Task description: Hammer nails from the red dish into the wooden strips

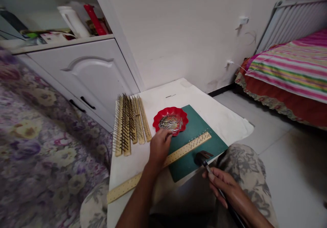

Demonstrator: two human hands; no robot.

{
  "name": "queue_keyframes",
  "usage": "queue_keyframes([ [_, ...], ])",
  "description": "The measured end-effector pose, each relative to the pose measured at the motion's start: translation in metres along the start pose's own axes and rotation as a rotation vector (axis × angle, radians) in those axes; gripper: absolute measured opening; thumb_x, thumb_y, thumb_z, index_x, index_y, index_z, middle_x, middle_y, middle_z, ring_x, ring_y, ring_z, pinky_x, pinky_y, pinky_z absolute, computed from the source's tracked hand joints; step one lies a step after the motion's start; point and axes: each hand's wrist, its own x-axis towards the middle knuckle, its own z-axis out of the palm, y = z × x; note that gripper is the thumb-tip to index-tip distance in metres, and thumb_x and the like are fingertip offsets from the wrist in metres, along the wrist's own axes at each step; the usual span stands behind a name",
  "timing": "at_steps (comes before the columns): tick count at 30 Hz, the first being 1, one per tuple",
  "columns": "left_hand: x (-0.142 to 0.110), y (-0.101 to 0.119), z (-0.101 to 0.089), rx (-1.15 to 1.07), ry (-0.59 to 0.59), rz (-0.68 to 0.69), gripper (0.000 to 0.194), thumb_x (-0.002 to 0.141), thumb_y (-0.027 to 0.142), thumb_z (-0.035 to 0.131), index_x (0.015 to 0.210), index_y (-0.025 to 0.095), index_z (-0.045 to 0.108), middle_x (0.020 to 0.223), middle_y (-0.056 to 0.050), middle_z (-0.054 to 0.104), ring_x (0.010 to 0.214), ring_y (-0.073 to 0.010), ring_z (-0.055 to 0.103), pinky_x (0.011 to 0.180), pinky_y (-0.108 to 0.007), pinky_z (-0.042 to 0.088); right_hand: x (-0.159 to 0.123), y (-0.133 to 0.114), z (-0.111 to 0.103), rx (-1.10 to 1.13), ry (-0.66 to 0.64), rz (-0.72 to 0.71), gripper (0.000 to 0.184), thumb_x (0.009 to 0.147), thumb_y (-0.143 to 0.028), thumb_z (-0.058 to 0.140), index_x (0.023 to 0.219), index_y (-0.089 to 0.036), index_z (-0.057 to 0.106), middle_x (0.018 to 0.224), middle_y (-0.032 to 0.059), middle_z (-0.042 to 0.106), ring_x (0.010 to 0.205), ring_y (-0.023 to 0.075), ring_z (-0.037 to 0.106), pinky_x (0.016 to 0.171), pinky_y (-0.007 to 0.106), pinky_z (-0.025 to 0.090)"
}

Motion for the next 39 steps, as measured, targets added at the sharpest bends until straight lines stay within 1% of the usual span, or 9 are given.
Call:
queue_keyframes([
  [4,0.040,-0.018,-0.004,0.321,-0.179,-0.024,0.015,0.078,0.016,0.052,0.081,0.021,0.066,0.089,-0.005,0.063,0.086,-0.0189,0.057,0.074,-0.027,0.041,0.000,-0.001,-0.002,0.032,-0.018,0.000,0.037,0.080,-0.053,0.055,0.082,-0.016,0.052,0.044,-0.0097,0.047,0.025,0.0000,0.025,0.030,0.016,0.009],
  [8,0.061,-0.025,0.006,0.448,-0.283,-0.079,0.011,0.075,0.018,0.056,0.073,0.021,0.066,0.085,-0.006,0.065,0.079,-0.0195,0.059,0.067,-0.026,0.041,-0.001,0.000,-0.004,0.044,-0.015,0.012,0.038,0.080,-0.054,0.055,0.084,-0.016,0.052,0.044,-0.0097,0.048,0.024,-0.0002,0.025,0.030,0.016,0.009],
  [17,0.065,-0.032,0.013,0.480,-0.317,-0.021,0.010,0.074,0.018,0.056,0.072,0.018,0.067,0.077,-0.008,0.066,0.071,-0.0205,0.060,0.062,-0.026,0.038,0.002,0.003,-0.002,0.036,-0.013,-0.004,0.036,0.081,-0.052,0.055,0.084,-0.016,0.053,0.043,-0.0101,0.046,0.024,0.0000,0.025,0.029,0.015,0.009],
  [22,0.058,-0.027,0.003,0.475,-0.274,0.045,0.015,0.079,0.019,0.050,0.080,0.019,0.065,0.083,-0.008,0.064,0.073,-0.0201,0.059,0.063,-0.026,0.038,0.002,0.006,0.002,0.010,-0.008,-0.027,0.038,0.079,-0.054,0.055,0.082,-0.016,0.052,0.043,-0.0101,0.047,0.024,-0.0003,0.025,0.028,0.014,0.010],
  [25,0.043,-0.016,-0.011,0.441,-0.232,0.074,0.016,0.083,0.019,0.045,0.086,0.021,0.061,0.085,-0.006,0.062,0.076,-0.0191,0.057,0.063,-0.025,0.037,-0.002,0.002,0.007,-0.019,0.016,-0.067,0.037,0.079,-0.054,0.056,0.081,-0.017,0.051,0.043,-0.0107,0.045,0.024,-0.0007,0.025,0.029,0.014,0.011],
  [28,0.011,0.002,-0.019,0.234,-0.193,0.129,0.016,0.087,0.020,0.039,0.088,0.021,0.055,0.087,-0.005,0.058,0.076,-0.0170,0.054,0.065,-0.024,0.037,-0.005,-0.007,0.012,-0.053,0.079,-0.142,0.035,0.077,-0.050,0.061,0.085,-0.018,0.050,0.047,-0.0097,0.050,0.025,-0.0011,0.025,0.028,0.013,0.012],
  [32,-0.051,0.030,-0.014,-0.177,-0.345,0.255,0.017,0.090,0.022,0.035,0.084,0.020,0.051,0.083,-0.002,0.054,0.077,-0.0145,0.051,0.069,-0.023,0.038,-0.003,-0.017,0.019,-0.099,0.185,-0.243,0.031,0.075,-0.045,0.064,0.088,-0.020,0.051,0.061,-0.0061,0.059,0.026,-0.0015,0.029,0.027,0.012,0.018],
  [34,-0.078,0.041,-0.009,-0.292,-0.403,0.249,0.018,0.091,0.022,0.035,0.083,0.019,0.051,0.084,-0.002,0.053,0.080,-0.0143,0.051,0.072,-0.024,0.038,-0.002,-0.017,0.022,-0.103,0.219,-0.263,0.030,0.075,-0.043,0.064,0.087,-0.020,0.051,0.062,-0.0064,0.059,0.027,-0.0010,0.030,0.027,0.012,0.020],
  [39,-0.103,0.050,-0.006,-0.453,-0.427,0.202,0.017,0.089,0.021,0.039,0.084,0.018,0.055,0.084,-0.003,0.054,0.078,-0.0135,0.051,0.069,-0.025,0.037,-0.006,-0.008,0.028,-0.053,0.245,-0.237,0.028,0.068,-0.038,0.070,0.081,-0.019,0.054,0.054,-0.0107,0.050,0.026,-0.0009,0.030,0.026,0.012,0.021],
])
